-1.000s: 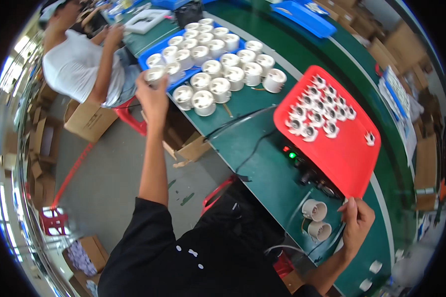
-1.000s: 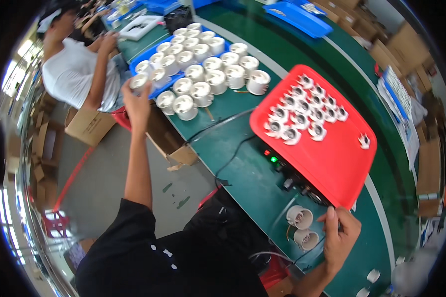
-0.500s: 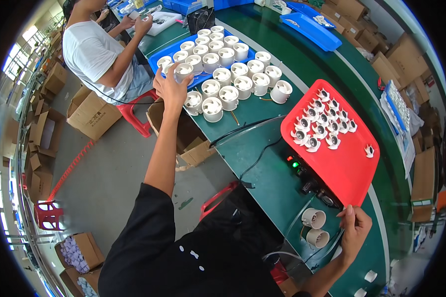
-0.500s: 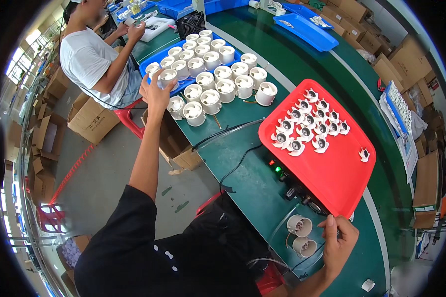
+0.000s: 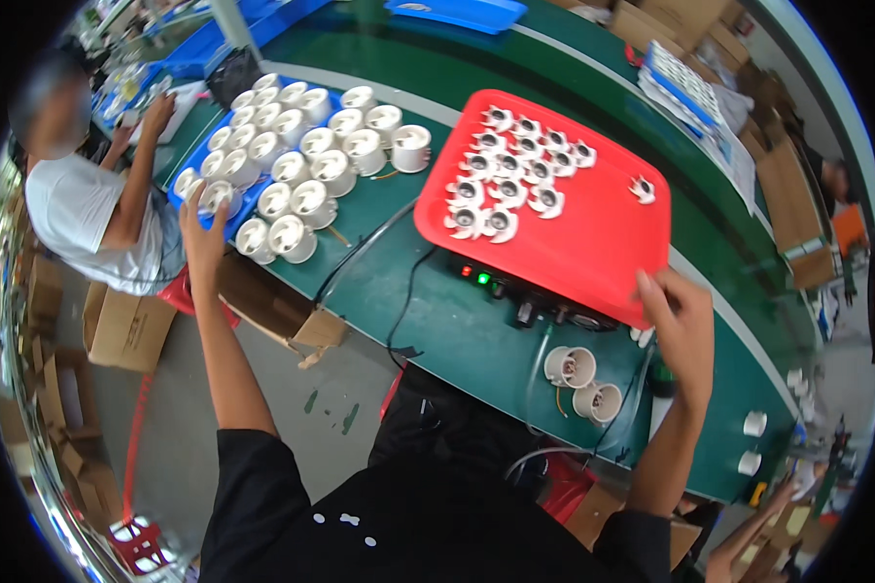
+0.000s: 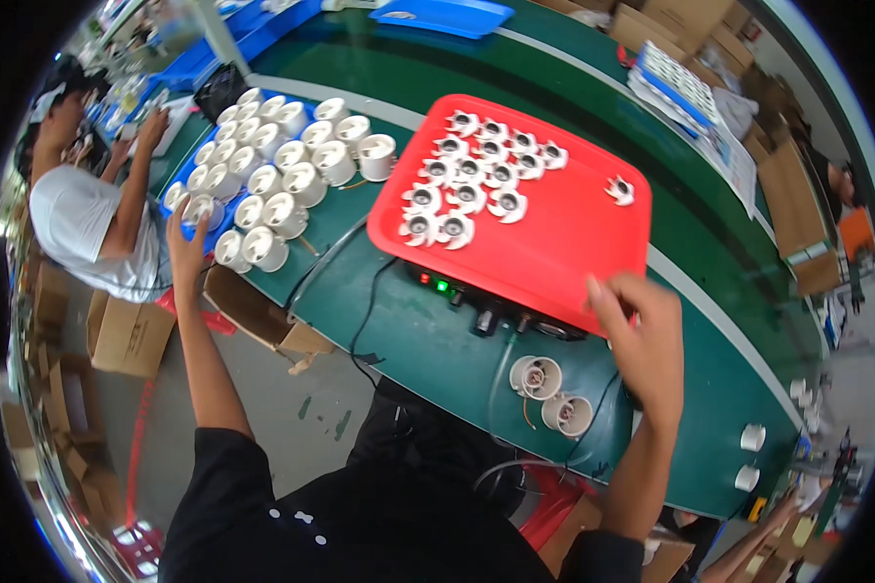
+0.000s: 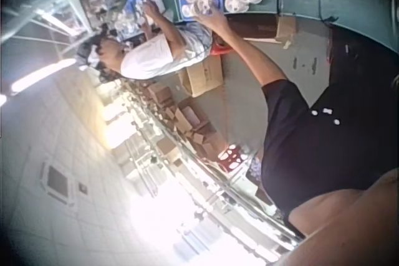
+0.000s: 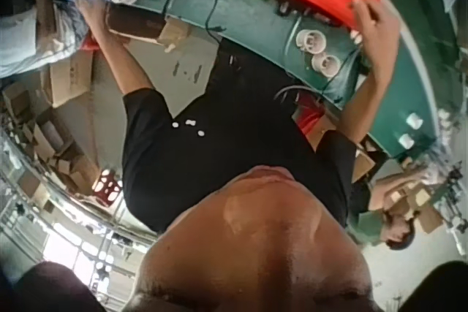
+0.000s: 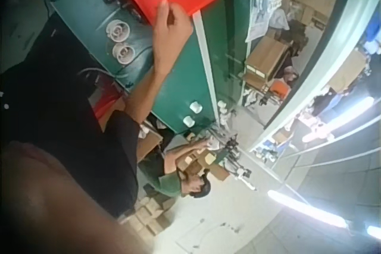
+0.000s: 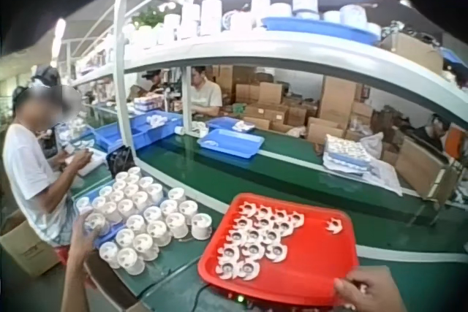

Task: Assembling small electric motors by inserting rotors and applying sealant using a dispenser.

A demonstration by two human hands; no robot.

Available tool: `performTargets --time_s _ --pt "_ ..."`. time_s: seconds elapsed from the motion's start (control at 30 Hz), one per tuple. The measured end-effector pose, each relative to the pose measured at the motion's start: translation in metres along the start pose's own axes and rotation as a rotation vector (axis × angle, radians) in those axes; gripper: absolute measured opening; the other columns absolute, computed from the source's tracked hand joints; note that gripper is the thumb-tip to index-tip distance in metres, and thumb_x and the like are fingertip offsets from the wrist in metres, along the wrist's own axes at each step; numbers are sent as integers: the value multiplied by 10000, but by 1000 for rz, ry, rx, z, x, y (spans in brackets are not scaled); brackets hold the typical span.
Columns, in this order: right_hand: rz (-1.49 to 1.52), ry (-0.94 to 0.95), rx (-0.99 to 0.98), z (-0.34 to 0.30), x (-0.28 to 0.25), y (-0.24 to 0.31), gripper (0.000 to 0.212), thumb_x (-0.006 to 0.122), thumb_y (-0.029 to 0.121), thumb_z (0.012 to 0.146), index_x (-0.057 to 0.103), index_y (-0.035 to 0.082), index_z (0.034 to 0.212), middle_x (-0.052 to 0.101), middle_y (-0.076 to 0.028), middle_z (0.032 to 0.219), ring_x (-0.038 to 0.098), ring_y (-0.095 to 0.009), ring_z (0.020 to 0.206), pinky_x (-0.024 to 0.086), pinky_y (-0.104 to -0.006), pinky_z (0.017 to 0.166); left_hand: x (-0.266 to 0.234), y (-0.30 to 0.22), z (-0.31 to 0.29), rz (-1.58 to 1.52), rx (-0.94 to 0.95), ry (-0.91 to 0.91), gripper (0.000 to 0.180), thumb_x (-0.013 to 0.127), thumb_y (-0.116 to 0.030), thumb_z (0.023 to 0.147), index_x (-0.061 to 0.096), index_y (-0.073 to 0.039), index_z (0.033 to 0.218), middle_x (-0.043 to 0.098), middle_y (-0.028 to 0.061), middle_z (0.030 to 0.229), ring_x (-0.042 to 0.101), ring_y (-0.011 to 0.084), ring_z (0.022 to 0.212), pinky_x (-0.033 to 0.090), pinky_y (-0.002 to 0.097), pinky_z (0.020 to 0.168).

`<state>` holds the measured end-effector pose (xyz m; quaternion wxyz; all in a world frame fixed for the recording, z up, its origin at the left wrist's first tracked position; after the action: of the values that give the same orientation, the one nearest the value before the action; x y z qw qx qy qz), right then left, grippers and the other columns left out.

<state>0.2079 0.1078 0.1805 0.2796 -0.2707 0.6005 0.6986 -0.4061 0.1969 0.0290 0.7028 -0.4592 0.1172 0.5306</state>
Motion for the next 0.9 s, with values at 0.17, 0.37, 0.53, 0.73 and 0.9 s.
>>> performTargets --time_s 0.17,0.37,0.53,0.73,0.9 --pt "-180 -115 -108 68 -9 -56 158 644 142 885 643 -15 907 622 -140 778 611 -229 705 477 -340 659 0 5 5 82 -39 66 467 686 -310 897 591 -65 1283 491 263 1369 432 421 1304 347 437 1091" --pt "-705 -222 -302 110 4 -110 132 611 117 860 673 55 958 638 -167 992 655 -336 893 540 -461 744 -21 -85 -18 163 61 -143 423 666 -199 917 574 24 1264 556 223 1317 544 354 1177 413 437 1015" --pt "-1026 -319 -528 128 16 -124 130 614 62 794 666 22 906 657 -141 960 669 -303 894 568 -391 700 7 -283 -140 -496 -34 214 231 601 -67 923 639 3 1140 653 87 1147 613 183 975 494 333 885" --pt "-1134 -166 -606 108 20 -98 179 620 37 769 644 4 943 647 -114 982 646 -274 919 554 -372 755 55 -409 -261 -570 347 765 672 827 -150 737 534 -56 1335 508 138 1228 441 323 1126 400 409 971" --pt "-765 -272 -1163 -8 10 -29 159 695 82 706 667 15 848 534 -24 749 536 -153 646 427 -294 547 70 -415 -282 -449 280 750 768 838 -212 720 475 -61 1380 464 153 1205 412 341 1053 354 443 938"
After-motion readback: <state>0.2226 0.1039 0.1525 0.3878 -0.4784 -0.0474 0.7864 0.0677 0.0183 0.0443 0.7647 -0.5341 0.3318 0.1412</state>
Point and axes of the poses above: each hand's wrist, its own z-axis towards the middle knuckle, its own x-axis out of the palm, y = z × x, the point moved 5 cm from there along z, towards the middle knuckle
